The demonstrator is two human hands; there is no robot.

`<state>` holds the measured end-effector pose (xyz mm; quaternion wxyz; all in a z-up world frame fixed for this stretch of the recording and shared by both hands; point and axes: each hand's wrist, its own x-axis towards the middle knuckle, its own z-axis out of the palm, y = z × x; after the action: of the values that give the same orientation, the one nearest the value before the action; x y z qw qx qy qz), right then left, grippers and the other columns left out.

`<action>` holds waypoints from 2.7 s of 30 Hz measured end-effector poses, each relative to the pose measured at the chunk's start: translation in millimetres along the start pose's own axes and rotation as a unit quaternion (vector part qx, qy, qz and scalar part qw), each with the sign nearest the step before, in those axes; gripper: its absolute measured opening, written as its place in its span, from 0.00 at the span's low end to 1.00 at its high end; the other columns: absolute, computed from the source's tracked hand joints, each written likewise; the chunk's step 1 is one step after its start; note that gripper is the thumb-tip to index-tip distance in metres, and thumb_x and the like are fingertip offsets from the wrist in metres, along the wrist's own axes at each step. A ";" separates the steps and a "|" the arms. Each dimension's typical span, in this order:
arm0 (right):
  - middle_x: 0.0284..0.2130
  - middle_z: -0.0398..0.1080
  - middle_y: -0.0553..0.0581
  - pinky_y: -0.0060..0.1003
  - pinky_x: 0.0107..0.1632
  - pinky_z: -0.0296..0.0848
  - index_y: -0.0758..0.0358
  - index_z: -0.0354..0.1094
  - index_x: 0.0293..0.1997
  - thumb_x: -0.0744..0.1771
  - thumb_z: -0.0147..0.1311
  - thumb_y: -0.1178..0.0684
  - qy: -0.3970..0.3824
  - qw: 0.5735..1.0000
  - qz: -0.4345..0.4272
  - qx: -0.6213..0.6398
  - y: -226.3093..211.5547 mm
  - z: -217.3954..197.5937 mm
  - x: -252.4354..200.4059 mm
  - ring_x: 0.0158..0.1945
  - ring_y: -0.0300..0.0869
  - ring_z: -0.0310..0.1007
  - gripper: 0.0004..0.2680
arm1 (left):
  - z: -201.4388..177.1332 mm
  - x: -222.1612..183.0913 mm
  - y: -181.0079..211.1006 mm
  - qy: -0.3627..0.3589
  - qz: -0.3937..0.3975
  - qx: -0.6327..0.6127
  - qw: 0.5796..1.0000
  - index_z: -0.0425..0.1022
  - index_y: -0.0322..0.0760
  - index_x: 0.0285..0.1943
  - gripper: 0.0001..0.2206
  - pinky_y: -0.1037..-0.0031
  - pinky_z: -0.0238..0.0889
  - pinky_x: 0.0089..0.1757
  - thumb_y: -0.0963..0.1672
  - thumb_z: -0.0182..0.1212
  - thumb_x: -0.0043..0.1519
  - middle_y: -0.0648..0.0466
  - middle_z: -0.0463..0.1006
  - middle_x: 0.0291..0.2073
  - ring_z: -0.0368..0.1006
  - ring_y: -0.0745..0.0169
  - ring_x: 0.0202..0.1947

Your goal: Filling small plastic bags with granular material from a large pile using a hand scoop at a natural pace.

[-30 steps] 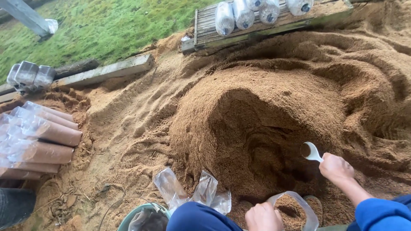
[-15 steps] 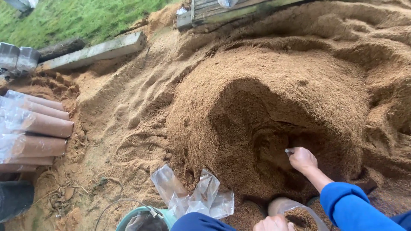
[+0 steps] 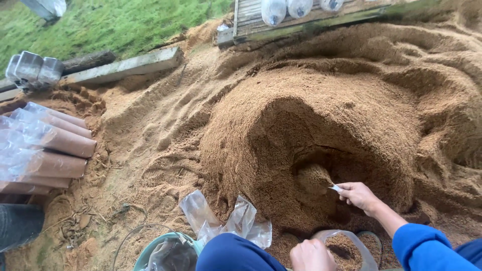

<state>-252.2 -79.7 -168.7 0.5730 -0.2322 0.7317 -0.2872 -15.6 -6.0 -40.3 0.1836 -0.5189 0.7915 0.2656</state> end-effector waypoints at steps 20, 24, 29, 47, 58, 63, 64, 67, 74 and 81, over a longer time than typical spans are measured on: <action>0.23 0.79 0.63 0.32 0.23 0.56 0.62 0.83 0.54 0.68 0.54 0.60 0.010 0.984 -0.010 -0.178 -40.5 -66.0 -238.4 0.21 0.42 0.63 0.12 | -26.8 -30.8 -0.9 0.007 -0.040 -0.088 0.995 0.81 0.27 0.39 0.12 0.62 0.74 0.37 0.42 0.53 0.58 0.40 0.82 0.33 0.80 0.49 0.31; 0.32 0.85 0.37 0.23 0.24 0.74 0.33 0.77 0.52 0.67 0.51 0.42 0.083 0.878 -0.075 -0.465 -23.0 -46.6 -275.2 0.19 0.30 0.73 0.11 | -24.9 -26.9 -0.1 0.016 -0.043 -0.091 0.995 0.81 0.27 0.41 0.13 0.61 0.73 0.38 0.43 0.54 0.60 0.39 0.83 0.35 0.80 0.47 0.33; 0.20 0.71 0.47 0.34 0.24 0.73 0.53 0.68 0.50 0.65 0.48 0.55 0.187 0.661 -0.409 -0.601 25.8 -28.9 -272.8 0.17 0.35 0.67 0.09 | -20.6 -25.2 -1.6 0.024 -0.043 -0.093 0.994 0.81 0.28 0.42 0.14 0.60 0.73 0.37 0.45 0.54 0.62 0.40 0.83 0.35 0.80 0.46 0.34; 0.29 0.77 0.54 0.34 0.37 0.81 0.60 0.75 0.34 0.65 0.48 0.57 -0.039 0.672 -0.282 -0.683 34.2 38.4 -221.0 0.29 0.39 0.79 0.07 | -18.0 -25.7 -0.2 -0.015 -0.017 -0.060 0.998 0.82 0.27 0.44 0.11 0.62 0.74 0.36 0.42 0.60 0.59 0.41 0.83 0.35 0.81 0.49 0.34; 0.33 0.79 0.58 0.42 0.41 0.76 0.61 0.77 0.30 0.63 0.45 0.49 -0.076 0.788 -0.305 -0.529 74.0 71.2 -165.1 0.37 0.50 0.79 0.12 | -18.7 -24.9 -6.7 0.007 0.014 -0.043 0.999 0.82 0.28 0.43 0.12 0.62 0.74 0.38 0.44 0.64 0.57 0.40 0.83 0.36 0.81 0.46 0.35; 0.27 0.76 0.42 0.20 0.43 0.75 0.50 0.74 0.23 0.66 0.40 0.49 -0.091 0.862 -0.117 -0.485 13.3 51.9 -238.9 0.30 0.27 0.72 0.14 | -15.2 -21.3 -4.8 -0.039 -0.028 -0.043 0.998 0.82 0.27 0.41 0.12 0.68 0.70 0.31 0.45 0.63 0.60 0.46 0.82 0.29 0.77 0.57 0.25; 0.27 0.76 0.42 0.20 0.43 0.75 0.50 0.74 0.23 0.66 0.40 0.49 -0.097 0.861 -0.115 -0.487 20.3 45.7 -238.4 0.30 0.27 0.72 0.14 | -13.0 -24.1 -5.7 -0.043 -0.032 -0.046 0.997 0.82 0.27 0.41 0.12 0.68 0.70 0.31 0.45 0.63 0.60 0.46 0.82 0.29 0.77 0.57 0.25; 0.30 0.73 0.49 0.36 0.35 0.80 0.55 0.68 0.50 0.67 0.48 0.56 -0.023 0.679 -0.310 -0.666 28.7 26.5 -236.8 0.28 0.38 0.75 0.08 | -15.5 -23.1 -4.1 0.001 -0.037 -0.066 0.997 0.83 0.29 0.41 0.11 0.64 0.72 0.34 0.43 0.61 0.58 0.41 0.83 0.34 0.81 0.48 0.32; 0.31 0.76 0.57 0.30 0.26 0.81 0.67 0.69 0.45 0.64 0.51 0.60 0.064 0.628 -0.344 -0.695 15.7 24.7 -232.9 0.23 0.38 0.78 0.08 | -16.7 -23.5 -3.0 -0.009 -0.031 -0.041 0.999 0.83 0.28 0.41 0.11 0.66 0.72 0.31 0.44 0.62 0.60 0.43 0.83 0.31 0.80 0.53 0.27; 0.28 0.78 0.57 0.33 0.30 0.81 0.66 0.76 0.34 0.65 0.47 0.60 -0.008 0.650 -0.319 -0.689 56.6 51.9 -167.1 0.26 0.40 0.78 0.07 | -32.5 -33.6 -0.6 -0.033 0.003 -0.003 0.999 0.83 0.27 0.42 0.11 0.65 0.74 0.33 0.43 0.62 0.59 0.43 0.83 0.32 0.79 0.53 0.27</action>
<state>-163.0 65.2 -99.0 0.1264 -0.7817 0.5953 0.1366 -2.3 -1.7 4.4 0.2071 -0.5078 0.7861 0.2851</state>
